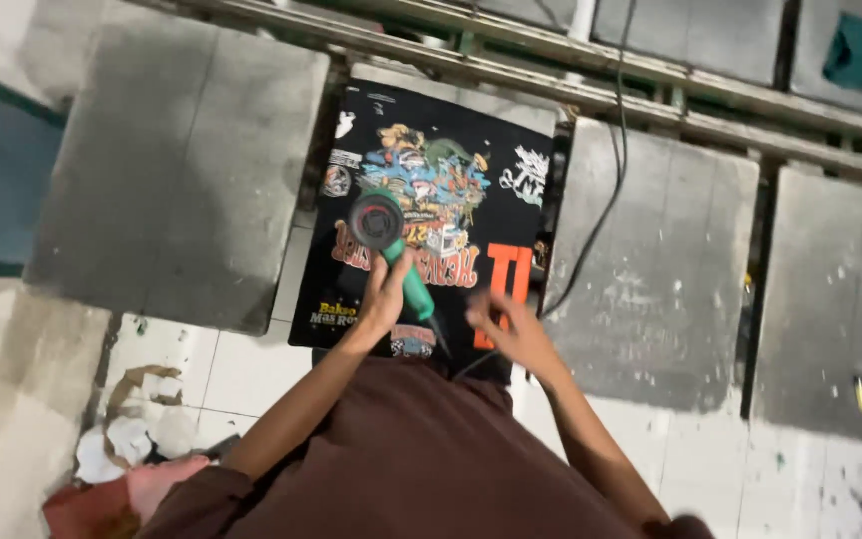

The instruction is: Positioning a printed garment on a platen and drying it with a heat gun

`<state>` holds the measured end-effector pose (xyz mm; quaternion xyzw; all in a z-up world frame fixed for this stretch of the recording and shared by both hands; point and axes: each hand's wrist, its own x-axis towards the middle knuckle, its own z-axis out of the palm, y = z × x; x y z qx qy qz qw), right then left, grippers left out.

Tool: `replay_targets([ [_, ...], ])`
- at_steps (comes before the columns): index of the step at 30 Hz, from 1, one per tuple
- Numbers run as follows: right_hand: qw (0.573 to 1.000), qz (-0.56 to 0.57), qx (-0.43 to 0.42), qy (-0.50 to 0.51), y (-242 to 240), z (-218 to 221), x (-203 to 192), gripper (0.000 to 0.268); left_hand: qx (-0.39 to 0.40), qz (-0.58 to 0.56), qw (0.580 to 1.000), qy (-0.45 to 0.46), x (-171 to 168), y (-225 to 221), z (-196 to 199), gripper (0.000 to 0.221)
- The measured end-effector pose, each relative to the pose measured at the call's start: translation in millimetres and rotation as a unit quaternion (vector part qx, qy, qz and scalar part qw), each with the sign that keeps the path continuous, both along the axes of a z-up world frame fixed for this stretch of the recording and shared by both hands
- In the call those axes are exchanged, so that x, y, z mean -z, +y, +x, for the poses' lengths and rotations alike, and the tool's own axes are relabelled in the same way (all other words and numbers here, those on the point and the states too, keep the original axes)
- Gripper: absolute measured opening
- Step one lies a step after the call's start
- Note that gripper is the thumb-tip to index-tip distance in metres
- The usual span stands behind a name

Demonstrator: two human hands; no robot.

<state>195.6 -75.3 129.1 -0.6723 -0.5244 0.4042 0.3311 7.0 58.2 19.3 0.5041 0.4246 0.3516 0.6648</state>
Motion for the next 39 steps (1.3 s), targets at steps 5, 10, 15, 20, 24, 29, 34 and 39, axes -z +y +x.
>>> replay_targets([
  [5, 0.996, 0.004, -0.060, 0.066, 72, -46, 17, 0.068, 0.046, 0.043, 0.998, -0.010, -27, 18, 2, 0.047],
  [10, 0.971, -0.027, -0.010, 0.237, 103, -56, 59, 0.059, 0.083, 0.092, 0.992, 0.011, -23, 43, -15, 0.059],
  [15, 0.960, -0.074, 0.103, 0.249, 107, -72, 76, 0.067, 0.189, 0.200, 0.958, 0.078, -3, 61, -42, 0.063],
  [20, 0.969, -0.065, 0.107, 0.212, 91, -74, 45, 0.067, 0.044, 0.376, 0.925, 0.043, 25, 90, -52, 0.036],
  [24, 0.929, -0.045, 0.153, 0.335, 84, -84, 81, 0.057, -0.069, 0.348, 0.927, 0.124, 27, 100, -64, 0.038],
  [29, 0.952, -0.104, 0.173, 0.229, 88, -91, 67, 0.085, 0.061, 0.416, 0.865, 0.273, 71, 107, -68, 0.030],
  [34, 0.918, -0.118, 0.234, 0.299, 97, -102, 66, 0.079, 0.164, 0.501, 0.767, 0.366, 86, 107, -73, 0.074],
  [39, 0.951, -0.095, 0.180, 0.231, 89, -106, 32, 0.068, 0.162, 0.473, 0.774, 0.388, 107, 106, -74, 0.074],
])
